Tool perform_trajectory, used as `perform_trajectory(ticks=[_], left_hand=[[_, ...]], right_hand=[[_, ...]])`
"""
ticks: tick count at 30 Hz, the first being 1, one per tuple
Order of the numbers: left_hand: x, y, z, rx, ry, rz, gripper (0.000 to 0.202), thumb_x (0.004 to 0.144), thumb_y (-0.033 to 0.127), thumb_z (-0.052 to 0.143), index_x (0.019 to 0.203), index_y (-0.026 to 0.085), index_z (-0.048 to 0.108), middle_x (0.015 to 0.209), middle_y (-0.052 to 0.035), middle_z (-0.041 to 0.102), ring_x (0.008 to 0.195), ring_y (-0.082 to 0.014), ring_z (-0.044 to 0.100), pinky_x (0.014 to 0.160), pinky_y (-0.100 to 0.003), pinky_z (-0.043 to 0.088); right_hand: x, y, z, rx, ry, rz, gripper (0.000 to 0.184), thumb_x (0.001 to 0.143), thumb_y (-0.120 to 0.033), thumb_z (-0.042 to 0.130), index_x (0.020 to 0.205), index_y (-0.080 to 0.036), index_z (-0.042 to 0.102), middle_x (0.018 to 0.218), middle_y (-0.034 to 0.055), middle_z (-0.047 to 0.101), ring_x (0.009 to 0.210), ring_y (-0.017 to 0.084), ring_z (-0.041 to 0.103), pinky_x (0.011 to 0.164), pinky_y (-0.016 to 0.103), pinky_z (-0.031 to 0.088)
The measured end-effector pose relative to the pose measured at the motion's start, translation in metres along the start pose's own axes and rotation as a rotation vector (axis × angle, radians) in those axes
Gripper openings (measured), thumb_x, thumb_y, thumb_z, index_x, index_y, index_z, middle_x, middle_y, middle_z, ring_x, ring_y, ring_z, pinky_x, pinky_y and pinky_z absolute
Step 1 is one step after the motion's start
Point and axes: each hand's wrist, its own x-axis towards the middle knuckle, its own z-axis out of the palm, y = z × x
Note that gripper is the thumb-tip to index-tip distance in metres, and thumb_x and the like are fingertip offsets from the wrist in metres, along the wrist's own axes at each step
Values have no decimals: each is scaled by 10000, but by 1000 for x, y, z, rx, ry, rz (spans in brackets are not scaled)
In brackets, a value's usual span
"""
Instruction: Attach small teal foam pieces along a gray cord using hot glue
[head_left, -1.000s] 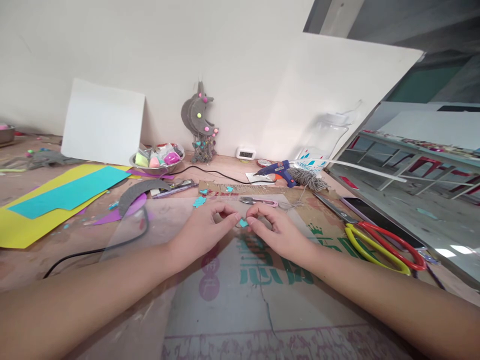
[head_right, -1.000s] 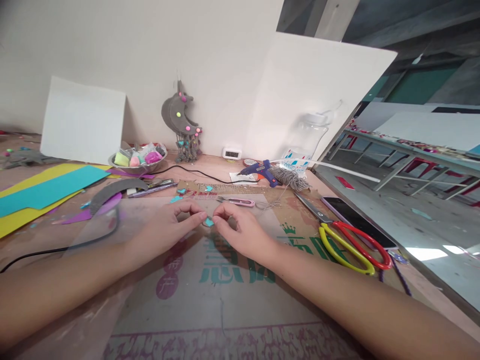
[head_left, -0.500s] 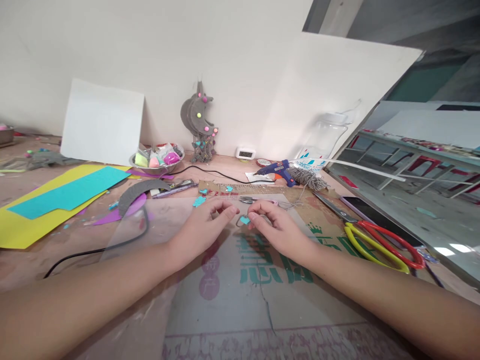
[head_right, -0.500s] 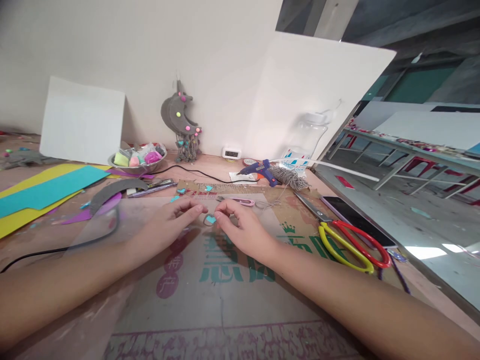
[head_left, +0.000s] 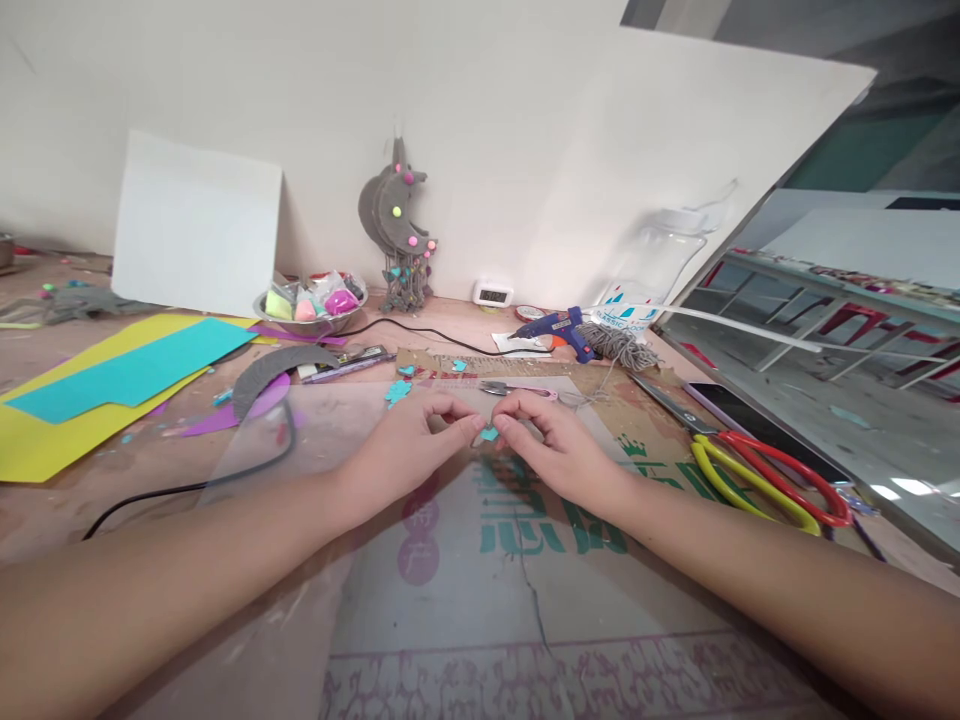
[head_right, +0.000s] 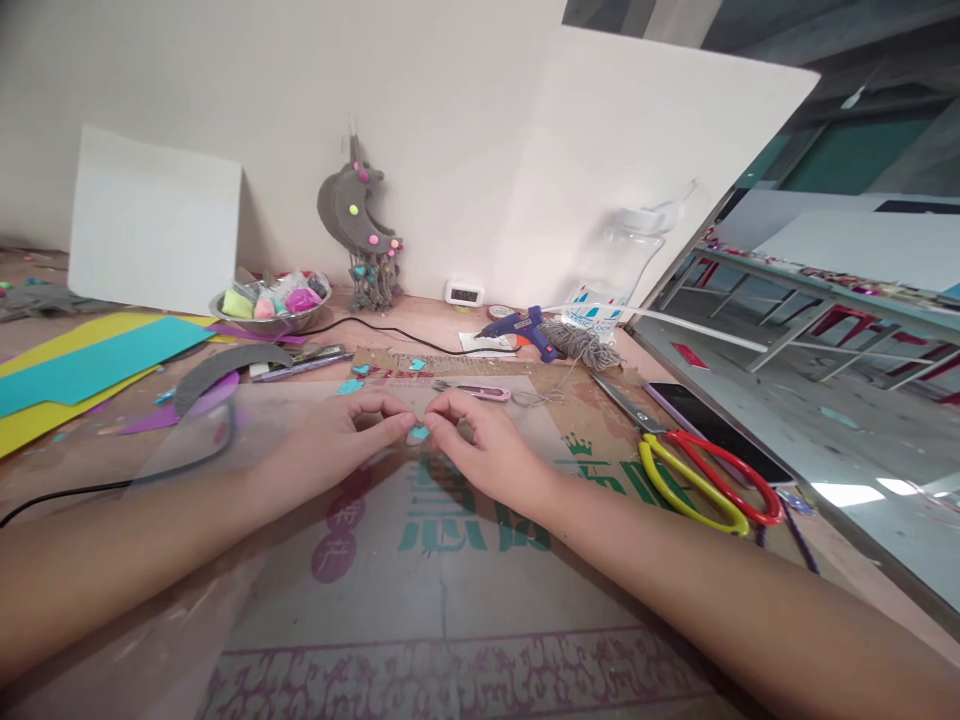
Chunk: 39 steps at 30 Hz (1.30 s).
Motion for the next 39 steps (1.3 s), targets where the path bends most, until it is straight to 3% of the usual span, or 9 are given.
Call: perform_trajectory(ticks=[6,12,15,21,24,28,33,36,39], left_hand=[[0,4,-2,22,0,11,262,838,388,497,767,205,670,759,6,668,693,-147,576,627,-244,418],[1,4,-2,-51,65,-4,334,899,364,393,946,200,679,1027,-31,685,983,-188,592,875,-283,428],[1,2,-1,-59,67,10,334,902,364,389,967,188,665,1060,-47,670,1018,-189,574,914,-294,410],[3,-1,-2,-63,17,43,328,862,437,455,855,176,653,845,-25,666,803,-174,592,721,-275,450],[3,0,-2,-70,-27,66,302,839,440,499,865,198,677,836,-10,675,791,-162,591,697,-254,440],[0,5,0,-68,-66,-11,239,801,397,558,888,207,675,856,-2,685,726,-144,591,634,-238,434],[-3,9,1,-32,-84,-73,216,786,381,560,781,182,645,675,21,611,562,-103,499,511,-214,361],[-3,8,2,-8,-106,-74,220,789,373,546,722,176,619,626,31,573,544,-99,482,504,-215,358],[-2,6,4,85,-140,-6,189,771,330,557,687,174,621,680,11,613,644,-129,537,576,-235,404]], right_hand=[[2,-1,-1,-22,2,-2,162,882,-300,485,809,-193,583,755,5,596,707,133,545,648,247,417],[1,-1,-2,24,36,38,200,895,-308,462,776,-187,567,723,1,583,670,124,531,627,238,415],[0,-1,-2,34,51,32,205,894,-308,464,762,-183,559,711,-2,569,664,119,519,627,234,411],[0,1,-2,60,45,47,198,902,-330,450,805,-184,541,708,-4,567,662,118,519,591,226,401],[0,3,-2,53,47,50,198,903,-343,450,820,-186,536,715,-4,567,662,117,515,578,226,391],[0,4,-1,33,50,33,207,906,-343,445,812,-185,541,717,-6,554,677,117,508,608,231,396],[0,3,-1,34,49,49,215,902,-352,450,803,-183,539,722,-1,549,675,121,507,574,230,388],[-1,2,-1,55,57,17,201,904,-328,450,800,-179,537,725,1,555,683,119,516,613,233,407],[-1,0,-2,93,70,-16,186,905,-304,448,799,-178,533,716,-1,560,676,114,525,641,234,422]])
